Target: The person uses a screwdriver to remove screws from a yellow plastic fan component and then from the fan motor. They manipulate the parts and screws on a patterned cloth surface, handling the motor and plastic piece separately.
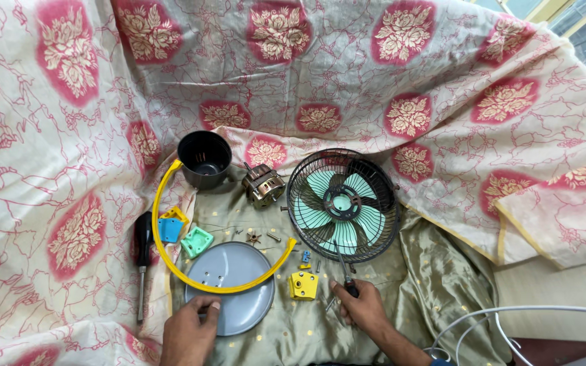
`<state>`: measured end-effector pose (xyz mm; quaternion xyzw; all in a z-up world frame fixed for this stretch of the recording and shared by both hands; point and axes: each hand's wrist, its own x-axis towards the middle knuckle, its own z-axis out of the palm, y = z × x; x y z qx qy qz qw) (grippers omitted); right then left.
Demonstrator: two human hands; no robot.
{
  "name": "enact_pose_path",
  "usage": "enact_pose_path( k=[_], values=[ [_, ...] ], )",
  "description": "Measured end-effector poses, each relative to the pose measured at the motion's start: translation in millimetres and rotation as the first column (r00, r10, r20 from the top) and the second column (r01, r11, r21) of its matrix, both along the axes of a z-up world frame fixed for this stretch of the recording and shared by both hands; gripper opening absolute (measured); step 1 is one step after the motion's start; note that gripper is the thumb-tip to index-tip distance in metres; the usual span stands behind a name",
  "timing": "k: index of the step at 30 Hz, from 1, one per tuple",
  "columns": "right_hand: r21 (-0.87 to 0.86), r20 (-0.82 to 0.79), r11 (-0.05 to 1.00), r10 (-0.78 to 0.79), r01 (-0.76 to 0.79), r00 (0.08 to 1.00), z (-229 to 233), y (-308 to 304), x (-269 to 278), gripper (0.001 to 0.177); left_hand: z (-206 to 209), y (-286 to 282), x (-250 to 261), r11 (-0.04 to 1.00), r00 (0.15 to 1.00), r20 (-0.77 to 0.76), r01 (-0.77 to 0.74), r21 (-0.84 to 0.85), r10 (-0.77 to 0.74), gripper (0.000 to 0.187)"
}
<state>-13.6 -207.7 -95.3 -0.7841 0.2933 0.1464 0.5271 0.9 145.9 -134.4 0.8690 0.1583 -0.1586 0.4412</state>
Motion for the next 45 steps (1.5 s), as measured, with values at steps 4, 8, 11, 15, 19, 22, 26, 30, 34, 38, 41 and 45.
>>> enact_pose_path(
  k=[4,8,11,15,19,22,26,30,34,38,41,45],
  values=[
    [-0.06,0.01,0.997,-0.054,0.055,0.998,-5.0,-9.1,-6.7,0.049,-0.6,2.7,-4.2,0.999,0.999,-0.003,0.036,0.01,-0.036,0.026],
    [-0.047,0.048,0.996,-0.067,0.07,0.997,-7.4,-18.4,-16.1,0.05,-13.1,7.4,-8.3,0.996,0.996,0.018,0.083,0.033,-0.084,0.026],
    [-0.042,0.037,0.995,-0.086,0.087,0.996,-10.4,-25.1,-18.1,0.047,-34.5,11.4,-11.5,0.994,0.994,0.029,0.103,0.048,-0.104,0.027],
    [-0.035,0.041,0.975,-0.218,0.219,0.975,-11.1,-37.9,-12.5,0.053,-65.6,8.3,-7.7,0.987,0.989,-0.003,0.147,0.072,-0.147,0.029],
    [-0.033,-0.021,0.985,-0.172,0.171,0.985,-11.6,-45.5,-10.0,0.062,-93.2,3.3,-2.1,0.989,0.987,-0.057,0.15,0.003,-0.15,0.035],
    [0.029,-0.014,0.99,-0.135,0.136,0.991,-9.2,-50.3,-9.6,0.061,-104.6,-8.3,2.8,0.992,0.993,-0.047,0.106,-0.072,-0.11,0.039],
    [-0.004,-0.041,0.998,-0.057,0.057,0.998,-12.1,-51.0,-6.7,0.057,-99.0,-18.9,-0.6,0.994,0.997,-0.01,0.079,-0.073,-0.08,0.039],
    [-0.066,0.011,0.998,-0.014,0.014,1.0,-17.8,-59.9,-4.6,0.06,-75.4,-27.8,-12.7,0.999,0.99,0.133,0.043,-0.019,-0.04,0.033],
    [-0.026,0.096,1.0,-0.013,0.016,0.995,-19.6,-68.2,-2.9,0.06,-44.9,-27.8,-22.0,0.999,0.989,0.149,0.018,0.033,-0.023,0.031],
    [-0.008,0.081,1.0,-0.023,0.023,0.996,-17.0,-76.4,-15.7,0.06,-13.6,-42.0,-35.7,0.998,0.984,0.178,0.003,0.065,-0.014,0.032],
    [-0.011,0.079,0.999,-0.046,0.047,0.996,-12.1,-75.6,-19.6,0.062,11.1,-52.9,-42.3,0.998,0.987,0.161,0.016,0.065,-0.026,0.032],
    [0.006,0.131,0.998,-0.057,0.056,0.99,-11.3,-72.7,-16.3,0.06,36.0,-70.3,-43.1,0.994,0.975,0.198,0.095,0.048,-0.103,0.037]
  ],
)
